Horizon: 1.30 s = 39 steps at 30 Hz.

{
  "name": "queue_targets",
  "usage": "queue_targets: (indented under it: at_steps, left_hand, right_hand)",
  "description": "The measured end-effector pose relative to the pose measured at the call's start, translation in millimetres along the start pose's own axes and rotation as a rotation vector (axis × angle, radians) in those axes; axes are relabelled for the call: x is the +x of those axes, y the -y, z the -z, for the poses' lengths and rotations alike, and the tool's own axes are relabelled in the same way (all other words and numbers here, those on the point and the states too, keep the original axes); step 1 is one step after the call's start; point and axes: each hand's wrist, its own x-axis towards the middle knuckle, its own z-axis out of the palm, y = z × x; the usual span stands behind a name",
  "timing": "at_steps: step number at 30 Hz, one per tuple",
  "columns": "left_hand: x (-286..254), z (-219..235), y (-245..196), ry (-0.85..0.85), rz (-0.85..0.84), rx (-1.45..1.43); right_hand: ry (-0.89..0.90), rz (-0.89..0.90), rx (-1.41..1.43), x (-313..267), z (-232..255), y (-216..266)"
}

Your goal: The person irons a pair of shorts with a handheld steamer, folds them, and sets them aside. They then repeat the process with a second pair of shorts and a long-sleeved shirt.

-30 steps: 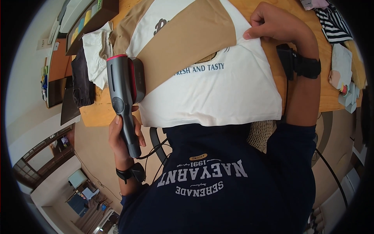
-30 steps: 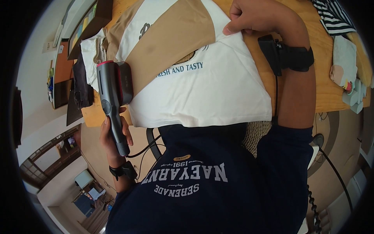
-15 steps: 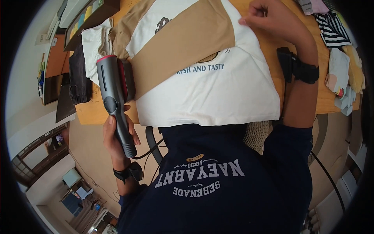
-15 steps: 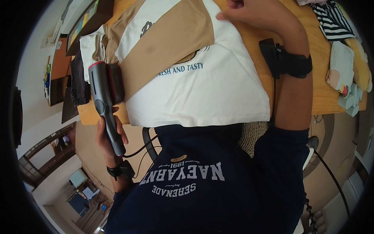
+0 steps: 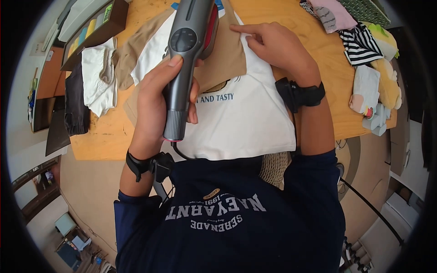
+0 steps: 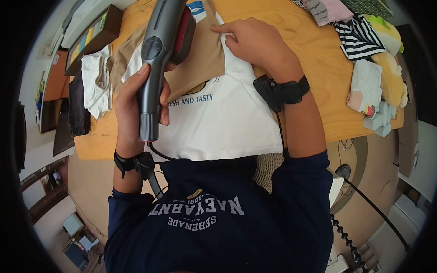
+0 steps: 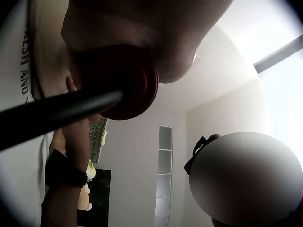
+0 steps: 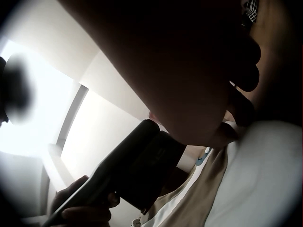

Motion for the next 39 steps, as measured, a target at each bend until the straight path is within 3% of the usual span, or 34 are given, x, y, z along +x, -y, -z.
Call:
queue_targets:
  at_steps: [2, 5, 12, 14, 24, 30, 39]
  left_hand:
    - [8, -2, 5, 0.006, 0.074, -0.03]
    - [14, 0, 10, 0.027, 0.086, -0.06]
    - [30, -8, 6, 0.104, 0.099, 0.015]
    - [38, -11, 10, 0.102, 0.104, -0.008]
    - [62, -19, 13, 0.069, 0.148, -0.052]
    - [22, -16, 15, 0.044, 0.133, -0.041]
    - [-52, 1, 28, 0.053, 0.254, -0.004]
  right_hand:
    - [-0.059, -0.082, -0.119, -1, 6, -3]
    - [0.003, -0.126, -0.039, -2, 6, -12]
    - [-0.008, -0.008, -0.035, -6, 16, -9]
    - [0.241, -0.164, 0.009, -8, 35, 6]
    - [0.2, -0.139, -0.028, -10, 31, 10]
    - [0.176, -0.139, -0.027, -11, 28, 7]
    - [0.055, -0.066, -0.057, -10, 19, 5]
